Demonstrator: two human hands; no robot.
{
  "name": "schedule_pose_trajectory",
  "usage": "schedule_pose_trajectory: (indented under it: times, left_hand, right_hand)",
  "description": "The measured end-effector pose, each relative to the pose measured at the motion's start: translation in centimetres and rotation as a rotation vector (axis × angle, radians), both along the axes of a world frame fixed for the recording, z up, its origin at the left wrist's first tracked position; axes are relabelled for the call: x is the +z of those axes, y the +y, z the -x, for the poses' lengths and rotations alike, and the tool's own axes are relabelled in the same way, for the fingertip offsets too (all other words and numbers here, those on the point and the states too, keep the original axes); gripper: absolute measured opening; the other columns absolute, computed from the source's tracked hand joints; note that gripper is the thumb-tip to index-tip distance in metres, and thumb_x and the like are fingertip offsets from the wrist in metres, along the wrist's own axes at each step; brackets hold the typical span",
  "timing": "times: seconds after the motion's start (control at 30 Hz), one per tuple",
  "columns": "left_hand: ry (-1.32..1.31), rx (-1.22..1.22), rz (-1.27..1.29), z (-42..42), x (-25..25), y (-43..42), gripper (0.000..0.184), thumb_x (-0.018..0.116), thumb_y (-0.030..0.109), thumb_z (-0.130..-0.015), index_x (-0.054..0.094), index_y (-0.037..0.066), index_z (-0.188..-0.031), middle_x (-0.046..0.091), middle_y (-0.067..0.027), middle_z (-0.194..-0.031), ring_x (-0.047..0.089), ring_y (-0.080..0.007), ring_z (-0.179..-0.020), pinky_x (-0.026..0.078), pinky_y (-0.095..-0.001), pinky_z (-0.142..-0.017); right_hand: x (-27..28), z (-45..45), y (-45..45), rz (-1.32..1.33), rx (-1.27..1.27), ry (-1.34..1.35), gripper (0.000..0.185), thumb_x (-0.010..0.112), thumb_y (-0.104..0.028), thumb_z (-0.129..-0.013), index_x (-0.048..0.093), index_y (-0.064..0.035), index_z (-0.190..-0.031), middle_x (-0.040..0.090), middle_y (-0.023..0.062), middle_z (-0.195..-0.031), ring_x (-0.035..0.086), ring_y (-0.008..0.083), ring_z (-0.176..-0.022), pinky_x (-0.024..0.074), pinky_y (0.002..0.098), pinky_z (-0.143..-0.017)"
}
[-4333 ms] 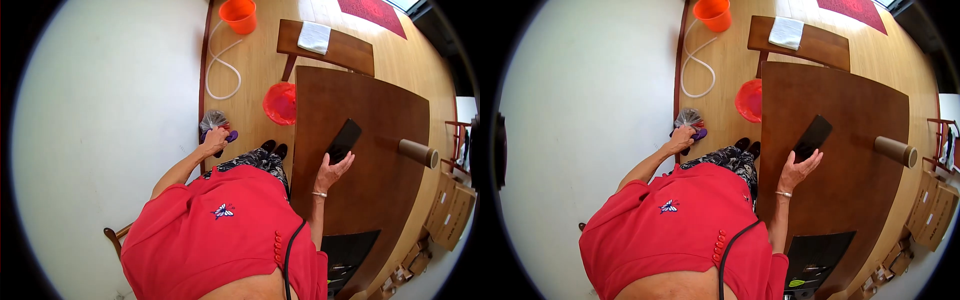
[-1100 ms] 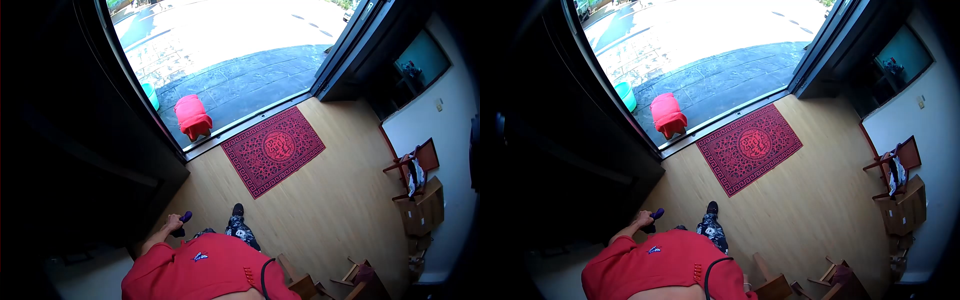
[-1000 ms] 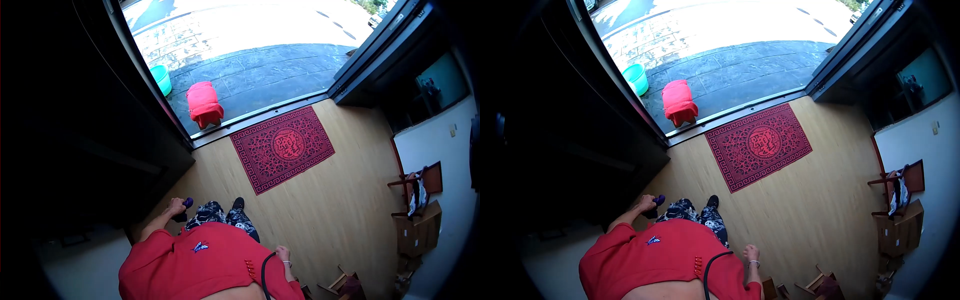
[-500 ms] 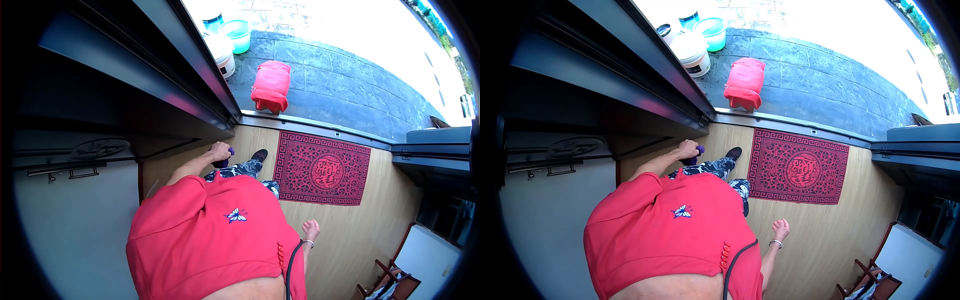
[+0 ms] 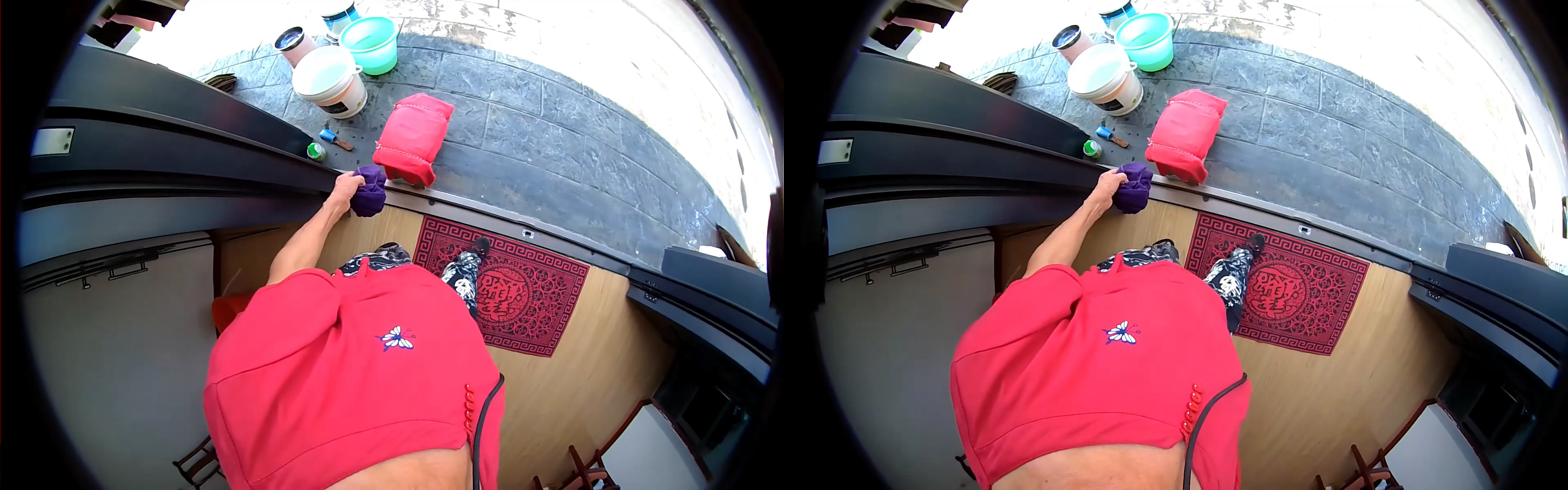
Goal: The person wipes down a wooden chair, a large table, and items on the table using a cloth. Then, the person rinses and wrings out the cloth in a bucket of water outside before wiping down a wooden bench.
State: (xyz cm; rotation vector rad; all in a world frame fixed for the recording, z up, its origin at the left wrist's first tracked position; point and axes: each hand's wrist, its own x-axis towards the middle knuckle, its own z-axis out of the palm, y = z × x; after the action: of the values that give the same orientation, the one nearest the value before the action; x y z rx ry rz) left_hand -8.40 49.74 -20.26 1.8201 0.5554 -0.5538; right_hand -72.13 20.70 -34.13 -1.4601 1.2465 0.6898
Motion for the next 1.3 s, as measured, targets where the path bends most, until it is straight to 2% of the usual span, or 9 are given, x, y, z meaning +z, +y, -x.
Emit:
schedule_pose_trajectory:
  times: [0.1, 0.17, 0.4, 0.67, 0.8, 0.83, 1.0, 1.2, 1.3]
  left_hand:
    - [0.055, 0.267, 0.476, -2.0, 2.7, -4.6, 0.022, 0.055, 0.001, -0.069, 0.064, 0.004, -0.090, 0.064, -0.0041, -0.081, 0.062, -0.0181, -0.078, 0.050, -0.0306, -0.072]
    - [0.076, 0.293, 0.735, -2.7, 5.0, -7.3, 0.036, 0.052, -0.004, -0.070, 0.062, 0.003, -0.104, 0.066, -0.0077, -0.094, 0.063, -0.0205, -0.088, 0.052, -0.0330, -0.080]
    - [-0.081, 0.354, 0.940, -8.7, 10.5, -14.5, 0.047, 0.050, -0.012, -0.069, 0.058, -0.001, -0.114, 0.065, -0.0135, -0.108, 0.065, -0.0280, -0.101, 0.050, -0.0419, -0.098]
    - [0.032, 0.675, 1.150, -19.6, 5.6, -18.9, 0.017, 0.065, 0.002, -0.074, 0.068, -0.001, -0.091, 0.071, -0.0139, -0.092, 0.069, -0.0270, -0.088, 0.053, -0.0428, -0.091]
    - [0.041, 0.708, 1.174, -25.4, 5.3, -20.5, 0.019, 0.066, 0.009, -0.079, 0.066, -0.001, -0.096, 0.070, -0.0143, -0.098, 0.068, -0.0286, -0.092, 0.053, -0.0447, -0.091]
    - [0.043, 0.799, 1.129, -27.1, 4.8, -21.3, 0.020, 0.067, 0.013, -0.081, 0.066, -0.001, -0.096, 0.070, -0.0149, -0.101, 0.067, -0.0297, -0.093, 0.053, -0.0456, -0.091]
    - [0.076, 0.986, 0.992, -38.0, 3.2, -19.9, 0.027, 0.066, 0.022, -0.082, 0.064, 0.001, -0.099, 0.069, -0.0144, -0.102, 0.066, -0.0307, -0.096, 0.051, -0.0475, -0.093]
    - [-0.094, 1.122, 0.919, -47.0, 6.7, -19.3, 0.027, 0.064, 0.019, -0.082, 0.063, 0.004, -0.105, 0.068, -0.0126, -0.108, 0.065, -0.0298, -0.097, 0.051, -0.0482, -0.093]
    - [-0.180, 1.172, 0.875, -50.7, 5.7, -18.1, 0.027, 0.064, 0.017, -0.081, 0.062, 0.005, -0.105, 0.067, -0.0119, -0.105, 0.065, -0.0289, -0.096, 0.052, -0.0472, -0.091]
  right_hand:
    - [-3.2, 1.5, -12.6, 0.062, -0.152, -0.071, 0.038, 0.056, -0.018, -0.092, 0.052, -0.0016, -0.126, 0.065, 0.0115, -0.102, 0.067, 0.0236, -0.081, 0.0552, 0.0367, -0.069]
    - [14.1, -11.7, -23.1, 0.075, -0.546, -0.049, 0.038, 0.054, -0.021, -0.094, 0.052, -0.0028, -0.128, 0.065, 0.0134, -0.107, 0.067, 0.0241, -0.085, 0.0555, 0.0359, -0.069]
    - [20.5, -30.3, -45.9, 0.306, -0.456, -0.192, 0.040, 0.053, -0.025, -0.096, 0.051, -0.0037, -0.130, 0.063, 0.0135, -0.112, 0.066, 0.0225, -0.089, 0.0556, 0.0336, -0.072]
    - [17.8, -57.9, -39.3, 0.006, 0.051, -0.387, 0.034, 0.059, -0.018, -0.092, 0.057, -0.0004, -0.120, 0.067, 0.0103, -0.099, 0.067, 0.0161, -0.077, 0.0542, 0.0256, -0.063]
    - [16.6, -65.8, -36.2, -0.085, 0.229, -0.347, 0.031, 0.062, -0.018, -0.089, 0.062, 0.0000, -0.115, 0.068, 0.0071, -0.092, 0.067, 0.0111, -0.075, 0.0508, 0.0222, -0.058]
    - [16.0, -67.2, -33.4, -0.164, 0.448, -0.209, 0.030, 0.063, -0.020, -0.088, 0.065, -0.0024, -0.111, 0.069, 0.0087, -0.092, 0.067, 0.0125, -0.076, 0.0507, 0.0270, -0.062]
    - [18.1, -82.5, -30.7, 0.323, 1.315, -0.683, 0.018, 0.069, -0.022, -0.079, 0.069, -0.0114, -0.094, 0.061, 0.0096, -0.091, 0.057, 0.0296, -0.088, 0.0482, 0.0398, -0.074]
    - [18.5, -97.3, -31.2, 0.240, 1.427, -0.862, 0.012, 0.068, -0.022, -0.080, 0.067, -0.0116, -0.086, 0.062, 0.0075, -0.087, 0.058, 0.0296, -0.085, 0.0487, 0.0393, -0.073]
    - [20.7, -103.1, -29.9, -0.015, 1.341, -0.593, 0.016, 0.063, -0.021, -0.082, 0.063, -0.0066, -0.087, 0.065, 0.0176, -0.076, 0.064, 0.0351, -0.071, 0.0496, 0.0404, -0.065]
